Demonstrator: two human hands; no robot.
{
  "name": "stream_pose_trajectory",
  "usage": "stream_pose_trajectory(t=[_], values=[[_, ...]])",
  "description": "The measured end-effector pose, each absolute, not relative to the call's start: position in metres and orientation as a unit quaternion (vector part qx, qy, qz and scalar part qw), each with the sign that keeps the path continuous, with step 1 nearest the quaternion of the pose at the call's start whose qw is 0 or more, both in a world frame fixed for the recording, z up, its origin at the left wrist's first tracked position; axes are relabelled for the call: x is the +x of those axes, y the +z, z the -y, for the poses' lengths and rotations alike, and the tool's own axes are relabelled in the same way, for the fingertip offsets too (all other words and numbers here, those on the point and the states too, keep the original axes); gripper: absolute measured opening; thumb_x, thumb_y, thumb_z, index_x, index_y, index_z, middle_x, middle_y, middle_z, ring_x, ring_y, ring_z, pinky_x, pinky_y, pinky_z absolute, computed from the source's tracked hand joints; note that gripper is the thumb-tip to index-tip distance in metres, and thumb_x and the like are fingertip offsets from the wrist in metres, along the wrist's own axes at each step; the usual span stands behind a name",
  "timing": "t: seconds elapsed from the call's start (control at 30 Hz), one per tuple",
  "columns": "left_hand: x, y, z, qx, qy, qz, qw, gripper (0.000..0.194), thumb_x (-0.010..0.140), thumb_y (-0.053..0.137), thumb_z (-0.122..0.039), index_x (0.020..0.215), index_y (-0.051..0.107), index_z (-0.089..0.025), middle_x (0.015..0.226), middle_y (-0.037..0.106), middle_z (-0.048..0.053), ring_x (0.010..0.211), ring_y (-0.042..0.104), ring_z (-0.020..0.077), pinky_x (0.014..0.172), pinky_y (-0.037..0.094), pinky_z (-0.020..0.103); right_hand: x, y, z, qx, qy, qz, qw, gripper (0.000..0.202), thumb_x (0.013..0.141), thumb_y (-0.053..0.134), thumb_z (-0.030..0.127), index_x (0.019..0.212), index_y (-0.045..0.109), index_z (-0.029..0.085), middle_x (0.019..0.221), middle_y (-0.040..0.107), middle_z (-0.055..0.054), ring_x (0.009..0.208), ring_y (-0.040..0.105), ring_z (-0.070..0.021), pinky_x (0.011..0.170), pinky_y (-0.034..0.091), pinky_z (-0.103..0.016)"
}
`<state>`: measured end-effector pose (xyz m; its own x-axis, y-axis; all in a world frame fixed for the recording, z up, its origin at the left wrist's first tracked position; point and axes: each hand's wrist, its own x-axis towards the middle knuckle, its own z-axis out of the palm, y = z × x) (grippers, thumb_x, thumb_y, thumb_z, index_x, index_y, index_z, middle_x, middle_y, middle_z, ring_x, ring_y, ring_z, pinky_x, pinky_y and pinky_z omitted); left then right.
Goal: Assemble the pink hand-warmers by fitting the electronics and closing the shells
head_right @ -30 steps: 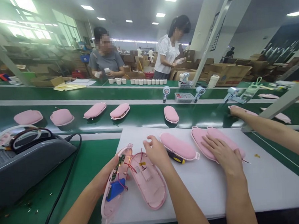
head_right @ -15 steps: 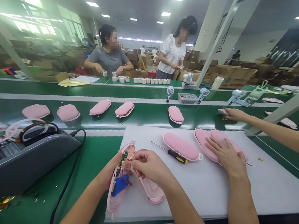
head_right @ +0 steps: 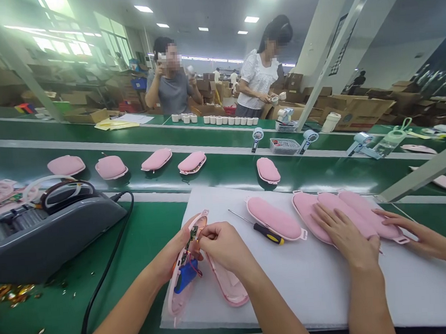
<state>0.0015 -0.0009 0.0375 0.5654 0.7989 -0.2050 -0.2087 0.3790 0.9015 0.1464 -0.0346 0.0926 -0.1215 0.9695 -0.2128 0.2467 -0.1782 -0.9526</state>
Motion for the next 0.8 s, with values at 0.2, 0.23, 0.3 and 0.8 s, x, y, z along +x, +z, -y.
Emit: stream_pose_trajectory(t=[0.2,0.23,0.3,0.8], values=[[0.003,0.039,0.003,0.443,0.324,-0.323,0.771,0.094,0.063,0.059,-0.076,0.139,0.039,-0.024,0.062,0.049,-0.003,0.056,0.048,0.0108,0.058,0.045,0.024,0.15,0.089,0.035,-0.527,0.53,0.563,0.351,0.02,0.063,0.04,0.012,0.054,0.057,0.018,0.052,0.056,0.006,0.047,0.048,-0.0078,0.048,0.032,-0.019],[0.004,0.039,0.003,0.441,0.328,-0.322,0.771,0.093,0.064,0.057,-0.076,0.139,0.04,-0.024,0.062,0.049,-0.004,0.054,0.048,0.0101,0.057,0.044,0.024,0.152,0.088,0.034,-0.523,0.532,0.565,0.352,0.021,0.063,0.04,0.012,0.054,0.058,0.018,0.052,0.057,0.005,0.048,0.049,-0.0081,0.048,0.032,-0.02],[0.005,0.039,0.005,0.439,0.335,-0.319,0.77,0.091,0.065,0.056,-0.077,0.138,0.041,-0.024,0.061,0.048,-0.004,0.053,0.047,0.0095,0.055,0.043,0.022,0.154,0.087,0.034,-0.521,0.533,0.566,0.351,0.02,0.063,0.04,0.013,0.054,0.058,0.018,0.053,0.057,0.005,0.048,0.049,-0.0087,0.048,0.033,-0.02],[0.009,0.04,0.01,0.462,0.32,-0.343,0.752,0.09,0.066,0.05,-0.079,0.135,0.04,-0.022,0.06,0.044,-0.005,0.052,0.045,0.0099,0.051,0.041,0.022,0.274,0.113,0.068,-0.555,0.369,0.534,0.52,0.053,0.079,0.022,0.037,0.085,0.065,0.005,0.081,0.066,-0.003,0.084,0.063,-0.0264,0.069,0.045,-0.046]])
